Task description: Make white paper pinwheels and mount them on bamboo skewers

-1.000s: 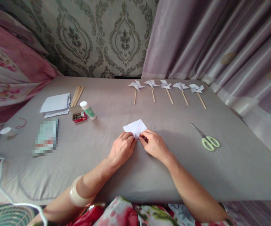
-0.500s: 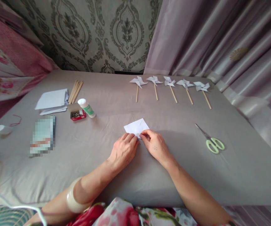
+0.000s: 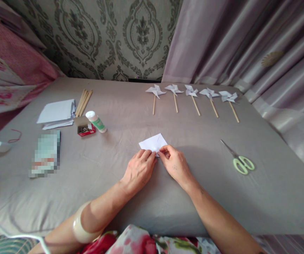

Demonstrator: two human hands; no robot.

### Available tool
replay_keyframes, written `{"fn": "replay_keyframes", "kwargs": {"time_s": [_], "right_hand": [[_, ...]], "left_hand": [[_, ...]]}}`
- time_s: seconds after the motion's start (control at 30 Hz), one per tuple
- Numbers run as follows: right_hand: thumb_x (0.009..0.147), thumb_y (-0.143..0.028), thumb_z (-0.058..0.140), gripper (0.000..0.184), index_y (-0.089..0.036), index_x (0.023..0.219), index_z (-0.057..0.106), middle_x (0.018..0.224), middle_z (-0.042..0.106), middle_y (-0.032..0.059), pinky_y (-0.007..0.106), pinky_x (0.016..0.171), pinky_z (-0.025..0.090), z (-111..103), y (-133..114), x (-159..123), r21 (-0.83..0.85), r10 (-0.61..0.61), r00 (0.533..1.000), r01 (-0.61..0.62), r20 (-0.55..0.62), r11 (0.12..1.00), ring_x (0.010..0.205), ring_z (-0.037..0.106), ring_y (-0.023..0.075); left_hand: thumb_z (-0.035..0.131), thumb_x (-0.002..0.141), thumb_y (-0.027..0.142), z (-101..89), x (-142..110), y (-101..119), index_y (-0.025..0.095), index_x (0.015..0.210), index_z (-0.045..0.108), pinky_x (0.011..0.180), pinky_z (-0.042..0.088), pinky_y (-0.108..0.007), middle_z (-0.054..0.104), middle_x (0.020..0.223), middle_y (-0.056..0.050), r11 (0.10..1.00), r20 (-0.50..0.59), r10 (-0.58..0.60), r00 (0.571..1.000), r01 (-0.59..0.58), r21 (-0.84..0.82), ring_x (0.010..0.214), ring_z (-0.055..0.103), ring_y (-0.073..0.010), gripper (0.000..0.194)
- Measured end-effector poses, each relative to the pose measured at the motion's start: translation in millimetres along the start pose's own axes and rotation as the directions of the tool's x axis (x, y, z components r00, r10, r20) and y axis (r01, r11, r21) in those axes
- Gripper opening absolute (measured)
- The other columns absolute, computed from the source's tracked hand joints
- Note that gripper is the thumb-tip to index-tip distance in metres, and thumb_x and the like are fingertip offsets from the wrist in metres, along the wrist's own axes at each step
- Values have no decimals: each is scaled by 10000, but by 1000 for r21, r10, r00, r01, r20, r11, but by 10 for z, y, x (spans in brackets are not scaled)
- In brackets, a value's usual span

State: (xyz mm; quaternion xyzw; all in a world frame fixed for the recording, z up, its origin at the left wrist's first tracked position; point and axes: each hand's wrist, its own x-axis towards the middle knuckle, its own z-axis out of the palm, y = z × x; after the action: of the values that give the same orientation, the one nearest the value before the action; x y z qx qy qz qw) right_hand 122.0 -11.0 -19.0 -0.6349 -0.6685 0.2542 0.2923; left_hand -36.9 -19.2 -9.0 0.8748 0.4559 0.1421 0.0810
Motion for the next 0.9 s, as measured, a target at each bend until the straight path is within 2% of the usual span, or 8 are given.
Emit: {"fn": "replay_keyframes", "kwargs": {"time_s": [0.27,0.47,0.9], "right_hand": [[833,-246,579,76,-197,875,620,838,722,57,269,643,465,-8,-28,16,17,50,999,-50,15,999,666,645,168],[821,-252,587,77,-203,869,623,822,720,48,266,630,469,10,-18,24,16,62,998,-62,-2,998,650,644,165],[831,-284,586,88,-206,835,626,769,712,41,267,629,461,6,-23,31,2,73,997,-73,-10,997,640,642,166]], "left_hand": [[330,959,226,24,7,-7,139,1135,545,827,499,-354,613,997,-97,999,14,-1,1000,1,41,931,536,-217,290],[341,956,224,23,23,-12,166,1156,537,834,493,-353,605,986,-88,1000,10,-4,1000,4,28,923,540,-205,286],[340,950,213,31,59,-7,168,1134,536,809,492,-337,584,977,-88,998,20,-17,1000,15,60,911,530,-212,272]]}}
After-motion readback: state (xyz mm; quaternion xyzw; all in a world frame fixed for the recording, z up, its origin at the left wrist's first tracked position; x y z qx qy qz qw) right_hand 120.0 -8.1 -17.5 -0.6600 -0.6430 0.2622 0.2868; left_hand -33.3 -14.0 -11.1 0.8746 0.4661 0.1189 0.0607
